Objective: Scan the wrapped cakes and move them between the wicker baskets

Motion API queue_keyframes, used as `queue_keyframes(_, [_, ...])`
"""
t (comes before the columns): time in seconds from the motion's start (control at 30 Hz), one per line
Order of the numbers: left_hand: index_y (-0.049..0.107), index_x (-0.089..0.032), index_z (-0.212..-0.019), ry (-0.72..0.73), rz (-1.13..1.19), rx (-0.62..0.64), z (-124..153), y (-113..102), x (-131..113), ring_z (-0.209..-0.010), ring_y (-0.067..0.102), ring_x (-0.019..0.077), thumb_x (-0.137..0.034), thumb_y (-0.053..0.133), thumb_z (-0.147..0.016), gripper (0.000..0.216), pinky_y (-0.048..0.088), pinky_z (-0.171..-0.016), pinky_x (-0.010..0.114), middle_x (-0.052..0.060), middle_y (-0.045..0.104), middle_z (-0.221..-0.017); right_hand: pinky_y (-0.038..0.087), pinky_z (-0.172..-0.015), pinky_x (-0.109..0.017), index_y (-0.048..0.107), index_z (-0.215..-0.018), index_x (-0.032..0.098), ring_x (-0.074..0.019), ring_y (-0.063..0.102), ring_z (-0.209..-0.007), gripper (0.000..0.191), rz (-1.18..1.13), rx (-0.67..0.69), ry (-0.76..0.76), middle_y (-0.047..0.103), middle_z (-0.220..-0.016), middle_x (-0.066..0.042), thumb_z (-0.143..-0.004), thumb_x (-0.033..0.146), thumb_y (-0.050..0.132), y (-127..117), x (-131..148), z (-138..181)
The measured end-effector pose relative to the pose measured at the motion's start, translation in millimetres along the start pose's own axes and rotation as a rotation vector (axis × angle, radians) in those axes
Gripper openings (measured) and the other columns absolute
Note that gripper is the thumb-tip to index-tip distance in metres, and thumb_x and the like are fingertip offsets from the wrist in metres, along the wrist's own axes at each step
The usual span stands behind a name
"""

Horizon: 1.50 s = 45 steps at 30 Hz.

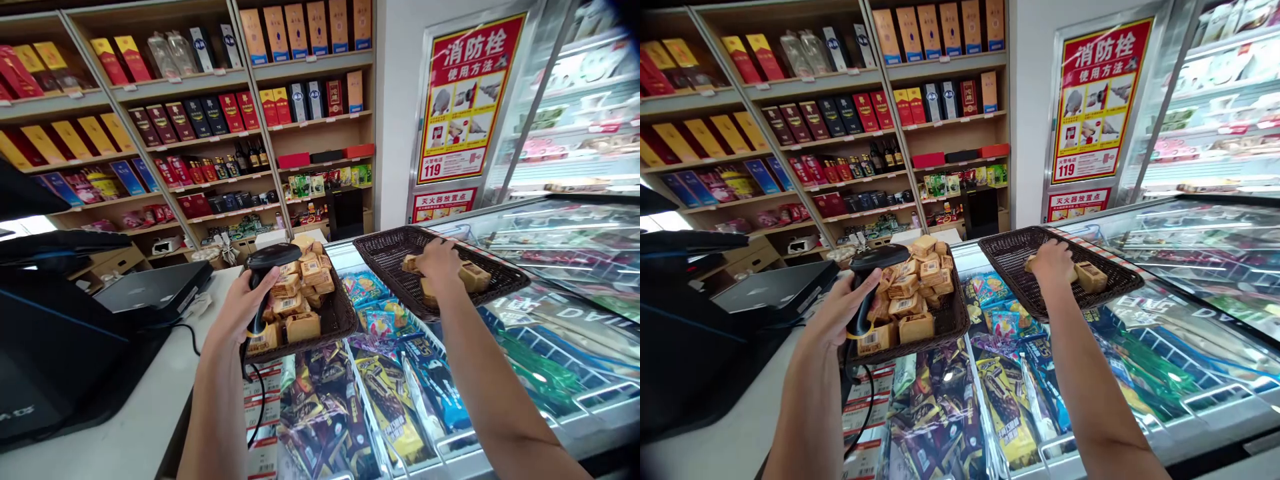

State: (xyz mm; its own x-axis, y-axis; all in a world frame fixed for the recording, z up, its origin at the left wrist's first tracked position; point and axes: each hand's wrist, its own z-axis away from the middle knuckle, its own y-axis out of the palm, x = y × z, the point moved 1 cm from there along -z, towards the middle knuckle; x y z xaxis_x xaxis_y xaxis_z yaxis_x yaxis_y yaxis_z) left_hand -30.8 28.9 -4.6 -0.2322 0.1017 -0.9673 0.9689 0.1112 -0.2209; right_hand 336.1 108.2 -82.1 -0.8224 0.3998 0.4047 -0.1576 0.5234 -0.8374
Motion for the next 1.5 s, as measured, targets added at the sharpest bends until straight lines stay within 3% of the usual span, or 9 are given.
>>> queue_keyframes(0.13, [0.051, -0.021, -0.081, 0.002, -0.028, -0.051, -3.9, -12.0, 5.6, -0.047, 0.052, 0.0102, -0.064, 0.078, -0.067, 0.053, 0.036, -0.045, 0.019, -0.006, 0.055, -0.056, 0.045, -0.079, -0.047, 0.052, -0.129, 0.002, -0.0436, 0.057, -0.115, 0.044, -0.040, 0.004, -0.131, 0.054, -0.124, -0.032, -0.096, 0.031, 0.050, -6.5, 19.3, 9.1])
queue_keyframes(0.3, [0.052, -0.020, -0.080, 0.048, -0.071, -0.067, -3.6, -15.2, 5.9, -0.048, 0.051, 0.0098, -0.066, 0.074, -0.072, 0.051, 0.035, -0.044, 0.019, -0.005, 0.055, -0.054, 0.050, -0.080, -0.040, 0.056, -0.126, 0.019, -0.0324, 0.064, -0.107, 0.040, -0.137, 0.167, -0.473, 0.061, -0.119, -0.016, -0.093, 0.042, 0.059, 9.9, 81.3, 59.3])
queue_keyframes(0.43, [0.049, -0.021, -0.077, 0.048, -0.051, -0.031, -0.9, -11.3, 4.0, -0.047, 0.051, 0.0100, -0.066, 0.075, -0.070, 0.052, 0.035, -0.044, 0.019, -0.006, 0.051, -0.054, 0.052, -0.079, -0.037, 0.048, -0.135, 0.023, -0.0307, 0.065, -0.106, 0.044, -0.212, 0.187, -0.732, 0.060, -0.123, -0.016, -0.095, 0.039, 0.057, 31.6, 132.0, 103.7])
queue_keyframes(0.6, [0.051, -0.020, -0.081, 0.060, -0.058, -0.016, 2.5, -7.8, 1.6, -0.049, 0.052, 0.0108, -0.067, 0.074, -0.070, 0.053, 0.036, -0.045, 0.021, -0.006, 0.052, -0.057, 0.050, -0.088, -0.039, 0.043, -0.136, 0.012, -0.0337, 0.060, -0.118, 0.053, -0.190, 0.195, -0.681, 0.060, -0.128, -0.023, -0.095, 0.041, 0.057, 52.4, 165.7, 114.4])
queue_keyframes(0.73, [0.052, -0.020, -0.081, 0.060, -0.082, 0.003, 4.5, -5.0, 0.5, -0.051, 0.052, 0.0111, -0.066, 0.073, -0.072, 0.052, 0.036, -0.048, 0.021, -0.005, 0.053, -0.057, 0.050, -0.086, -0.039, 0.041, -0.138, 0.008, -0.0343, 0.060, -0.117, 0.063, -0.120, 0.275, -0.643, 0.065, -0.117, -0.022, -0.093, 0.047, 0.060, 63.1, 167.9, 106.9])
queue_keyframes(0.93, [0.051, -0.020, -0.081, 0.070, -0.108, 0.035, 3.2, 4.3, 2.2, -0.050, 0.050, 0.0112, -0.064, 0.071, -0.075, 0.049, 0.036, -0.048, 0.021, -0.004, 0.053, -0.053, 0.048, -0.089, -0.038, 0.046, -0.132, 0.011, -0.0340, 0.060, -0.117, 0.071, -0.117, 0.266, -0.614, 0.066, -0.118, -0.021, -0.088, 0.065, 0.058, 65.2, 164.6, 105.5])
queue_keyframes(1.17, [0.050, -0.021, -0.084, 0.058, -0.105, 0.045, 0.1, 5.5, 2.9, -0.050, 0.051, 0.0109, -0.064, 0.073, -0.074, 0.051, 0.036, -0.047, 0.020, -0.005, 0.054, -0.054, 0.048, -0.083, -0.035, 0.048, -0.131, 0.010, -0.0307, 0.065, -0.108, 0.063, -0.218, 0.245, -0.520, 0.068, -0.109, -0.018, -0.086, 0.053, 0.061, 57.6, 167.3, 104.7])
queue_keyframes(1.5, [0.052, -0.020, -0.080, 0.065, -0.108, 0.074, 3.3, 16.1, -1.4, -0.046, 0.048, 0.0098, -0.061, 0.074, -0.074, 0.046, 0.034, -0.043, 0.020, -0.005, 0.053, -0.055, 0.046, -0.086, -0.036, 0.054, -0.124, 0.013, -0.0290, 0.060, -0.101, 0.055, -0.340, 0.051, -0.552, 0.065, -0.102, -0.013, -0.074, 0.032, 0.067, 12.3, 97.3, 93.2])
